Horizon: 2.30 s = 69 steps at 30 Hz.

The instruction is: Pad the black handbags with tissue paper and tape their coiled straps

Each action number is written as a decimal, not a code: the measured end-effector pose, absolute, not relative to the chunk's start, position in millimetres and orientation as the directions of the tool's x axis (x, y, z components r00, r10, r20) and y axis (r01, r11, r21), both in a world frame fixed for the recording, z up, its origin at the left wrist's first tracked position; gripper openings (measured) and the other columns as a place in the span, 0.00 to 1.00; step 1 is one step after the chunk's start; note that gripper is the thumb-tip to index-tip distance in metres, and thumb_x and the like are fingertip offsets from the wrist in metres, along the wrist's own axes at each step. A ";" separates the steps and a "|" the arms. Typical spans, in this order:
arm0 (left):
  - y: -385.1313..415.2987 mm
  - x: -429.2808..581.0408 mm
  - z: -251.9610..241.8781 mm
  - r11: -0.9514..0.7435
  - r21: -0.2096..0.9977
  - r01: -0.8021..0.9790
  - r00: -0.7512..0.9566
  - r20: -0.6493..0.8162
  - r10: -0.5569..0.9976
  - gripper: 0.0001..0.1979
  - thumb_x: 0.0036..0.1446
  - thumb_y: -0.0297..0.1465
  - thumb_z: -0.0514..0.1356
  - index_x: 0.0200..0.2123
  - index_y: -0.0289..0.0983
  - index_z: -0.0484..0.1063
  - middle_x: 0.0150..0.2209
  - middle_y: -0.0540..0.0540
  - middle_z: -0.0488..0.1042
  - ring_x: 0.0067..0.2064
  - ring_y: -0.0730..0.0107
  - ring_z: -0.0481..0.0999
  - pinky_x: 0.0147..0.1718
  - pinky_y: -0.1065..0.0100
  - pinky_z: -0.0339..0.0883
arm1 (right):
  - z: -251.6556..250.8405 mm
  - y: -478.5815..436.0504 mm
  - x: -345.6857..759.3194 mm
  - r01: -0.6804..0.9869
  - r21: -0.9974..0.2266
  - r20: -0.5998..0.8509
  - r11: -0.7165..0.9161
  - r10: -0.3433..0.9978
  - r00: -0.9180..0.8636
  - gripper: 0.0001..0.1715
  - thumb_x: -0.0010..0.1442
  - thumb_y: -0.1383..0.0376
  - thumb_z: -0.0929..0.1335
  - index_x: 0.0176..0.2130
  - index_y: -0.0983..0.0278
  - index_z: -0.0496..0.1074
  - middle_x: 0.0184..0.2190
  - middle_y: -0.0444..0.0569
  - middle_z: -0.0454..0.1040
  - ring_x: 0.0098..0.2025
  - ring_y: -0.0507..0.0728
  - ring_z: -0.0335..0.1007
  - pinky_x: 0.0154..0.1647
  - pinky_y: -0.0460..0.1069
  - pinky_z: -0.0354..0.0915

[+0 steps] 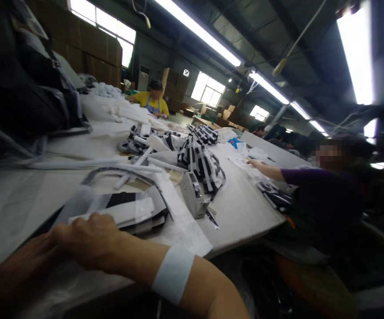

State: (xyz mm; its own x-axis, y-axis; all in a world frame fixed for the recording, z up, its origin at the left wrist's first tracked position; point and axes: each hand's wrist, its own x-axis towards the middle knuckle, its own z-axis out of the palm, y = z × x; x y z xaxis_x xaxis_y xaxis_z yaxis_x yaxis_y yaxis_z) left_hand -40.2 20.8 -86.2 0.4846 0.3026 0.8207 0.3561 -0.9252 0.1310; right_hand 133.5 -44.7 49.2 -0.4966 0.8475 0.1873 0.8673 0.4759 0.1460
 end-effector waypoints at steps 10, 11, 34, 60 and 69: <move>2.1 -33.5 -56.1 -0.865 0.012 0.502 0.604 0.711 0.360 0.14 0.64 0.23 0.53 0.50 0.37 0.71 0.49 0.41 0.77 0.52 0.61 0.76 0.47 0.61 0.72 | -25.3 -138.4 152.4 0.736 -0.147 0.254 0.661 0.744 -0.618 0.27 0.62 0.65 0.69 0.60 0.60 0.64 0.59 0.52 0.70 0.60 0.65 0.65 0.61 0.60 0.64; 0.9 -33.5 -55.4 -0.865 0.011 0.502 0.602 0.713 0.359 0.14 0.64 0.23 0.53 0.50 0.37 0.71 0.49 0.41 0.77 0.51 0.62 0.76 0.47 0.61 0.72 | -37.3 -141.4 147.1 0.720 -0.116 0.306 0.684 0.714 -0.629 0.27 0.64 0.66 0.68 0.61 0.61 0.64 0.60 0.53 0.69 0.62 0.66 0.62 0.63 0.62 0.62; -12.9 -28.5 -50.2 -0.846 0.042 0.531 0.601 0.685 0.412 0.11 0.66 0.24 0.53 0.47 0.36 0.72 0.47 0.43 0.78 0.54 0.62 0.74 0.50 0.61 0.70 | -19.0 -121.8 145.3 0.401 -0.825 0.335 0.399 0.916 -0.223 0.13 0.58 0.73 0.67 0.37 0.62 0.79 0.32 0.45 0.82 0.33 0.52 0.80 0.36 0.41 0.71; -8.5 10.0 -26.3 -0.571 0.426 0.702 0.269 0.583 0.767 0.10 0.62 0.26 0.54 0.27 0.39 0.62 0.29 0.49 0.67 0.35 0.64 0.69 0.53 0.50 0.64 | 21.5 32.1 190.9 0.872 -0.488 -0.074 0.018 0.995 -0.061 0.07 0.54 0.64 0.68 0.25 0.61 0.73 0.27 0.44 0.76 0.31 0.55 0.69 0.34 0.48 0.60; 0.5 15.4 -23.1 -0.559 0.336 0.758 0.317 0.559 0.766 0.10 0.61 0.26 0.54 0.26 0.40 0.61 0.28 0.48 0.67 0.34 0.62 0.68 0.50 0.51 0.65 | 20.5 45.4 191.0 0.876 -0.467 -0.193 -0.123 0.981 0.035 0.08 0.54 0.60 0.69 0.26 0.60 0.74 0.23 0.42 0.75 0.27 0.54 0.68 0.27 0.47 0.53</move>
State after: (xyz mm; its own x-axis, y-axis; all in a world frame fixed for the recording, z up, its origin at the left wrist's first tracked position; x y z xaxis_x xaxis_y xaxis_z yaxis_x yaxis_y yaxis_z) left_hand 15.4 0.5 -23.1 0.3175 0.7661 0.5588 0.7580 -0.5591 0.3359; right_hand 191.0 45.4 20.5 0.0347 0.9806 -0.1929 0.8758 -0.1228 -0.4668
